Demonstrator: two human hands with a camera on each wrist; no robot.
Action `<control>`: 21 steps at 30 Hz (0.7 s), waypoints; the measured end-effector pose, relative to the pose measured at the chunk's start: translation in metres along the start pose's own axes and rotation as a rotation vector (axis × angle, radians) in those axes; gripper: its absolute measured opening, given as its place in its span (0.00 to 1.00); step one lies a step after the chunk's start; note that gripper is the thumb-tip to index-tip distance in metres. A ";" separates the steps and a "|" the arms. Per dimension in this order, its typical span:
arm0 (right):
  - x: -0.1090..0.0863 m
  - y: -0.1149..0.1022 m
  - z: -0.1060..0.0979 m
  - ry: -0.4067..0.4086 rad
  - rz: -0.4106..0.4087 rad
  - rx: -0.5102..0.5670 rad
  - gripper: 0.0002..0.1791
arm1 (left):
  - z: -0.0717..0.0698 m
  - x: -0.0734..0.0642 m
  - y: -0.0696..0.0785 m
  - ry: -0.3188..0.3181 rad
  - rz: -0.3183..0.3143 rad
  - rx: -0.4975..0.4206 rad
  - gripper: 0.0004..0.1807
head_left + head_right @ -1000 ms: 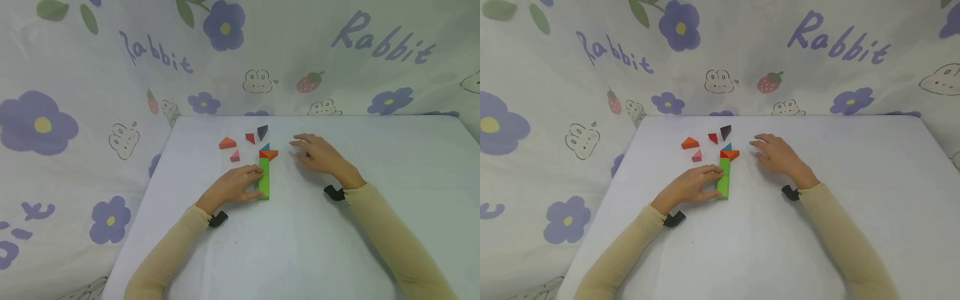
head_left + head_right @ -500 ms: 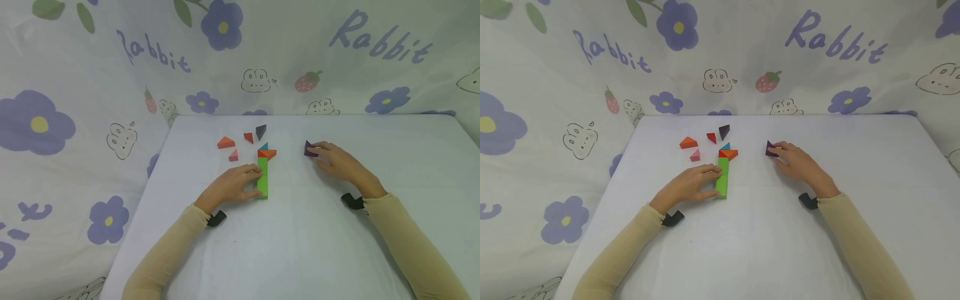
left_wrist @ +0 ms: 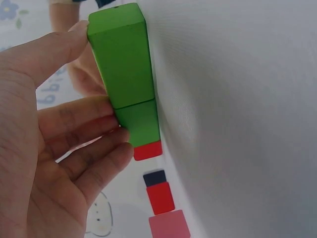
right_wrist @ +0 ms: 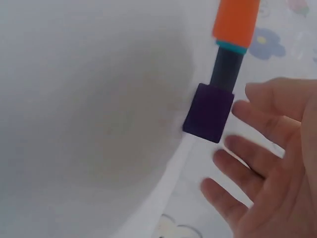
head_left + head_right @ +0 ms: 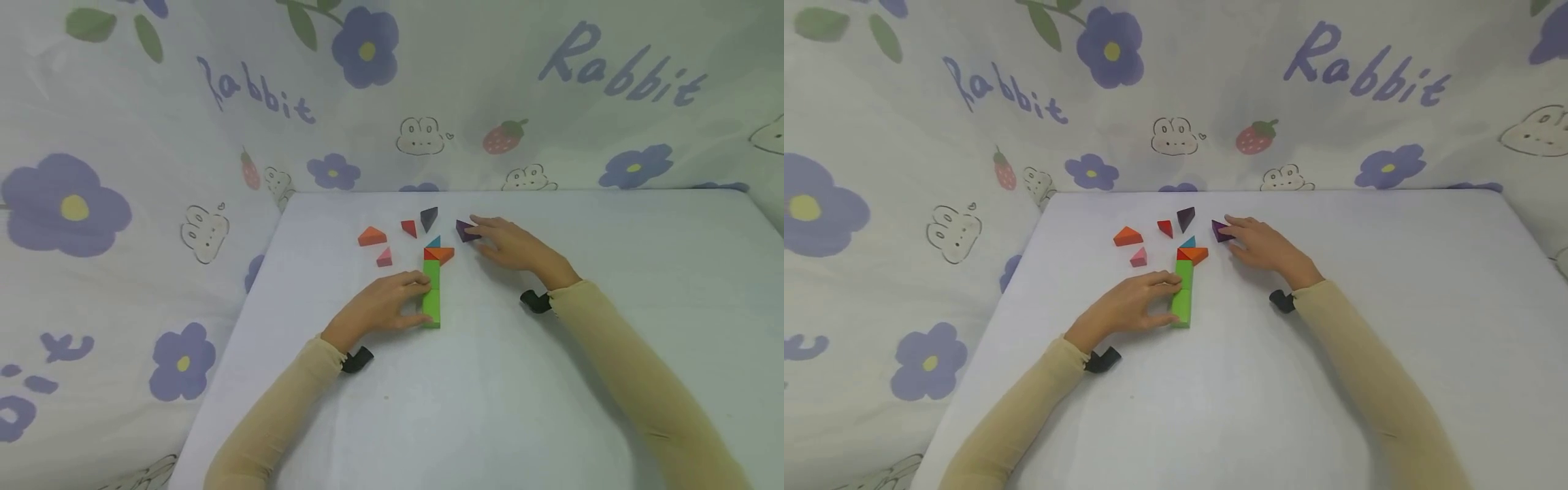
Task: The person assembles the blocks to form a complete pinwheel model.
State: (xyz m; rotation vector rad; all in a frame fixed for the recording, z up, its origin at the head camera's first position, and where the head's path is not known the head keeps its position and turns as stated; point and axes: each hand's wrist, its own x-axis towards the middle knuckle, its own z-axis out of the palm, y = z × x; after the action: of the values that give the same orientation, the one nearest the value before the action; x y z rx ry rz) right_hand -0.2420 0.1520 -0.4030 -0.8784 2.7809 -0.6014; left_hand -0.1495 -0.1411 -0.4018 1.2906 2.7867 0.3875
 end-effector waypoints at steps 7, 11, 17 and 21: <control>0.008 -0.013 0.004 0.043 0.024 -0.118 0.26 | 0.000 0.000 -0.003 -0.022 -0.011 0.031 0.33; 0.012 -0.016 0.004 0.006 0.019 -0.101 0.27 | 0.000 0.001 -0.004 -0.021 -0.006 0.044 0.34; 0.025 -0.017 0.006 -0.035 -0.020 -0.028 0.27 | 0.000 0.001 -0.005 -0.002 0.005 0.025 0.34; 0.029 -0.019 0.008 0.008 -0.049 -0.090 0.26 | 0.001 0.000 -0.003 0.006 0.006 0.017 0.33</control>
State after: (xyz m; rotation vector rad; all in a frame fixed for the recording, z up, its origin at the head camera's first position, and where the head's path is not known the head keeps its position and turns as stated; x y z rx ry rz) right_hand -0.2535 0.1182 -0.4035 -0.9667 2.8207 -0.4908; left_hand -0.1522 -0.1426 -0.4036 1.3041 2.7973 0.3689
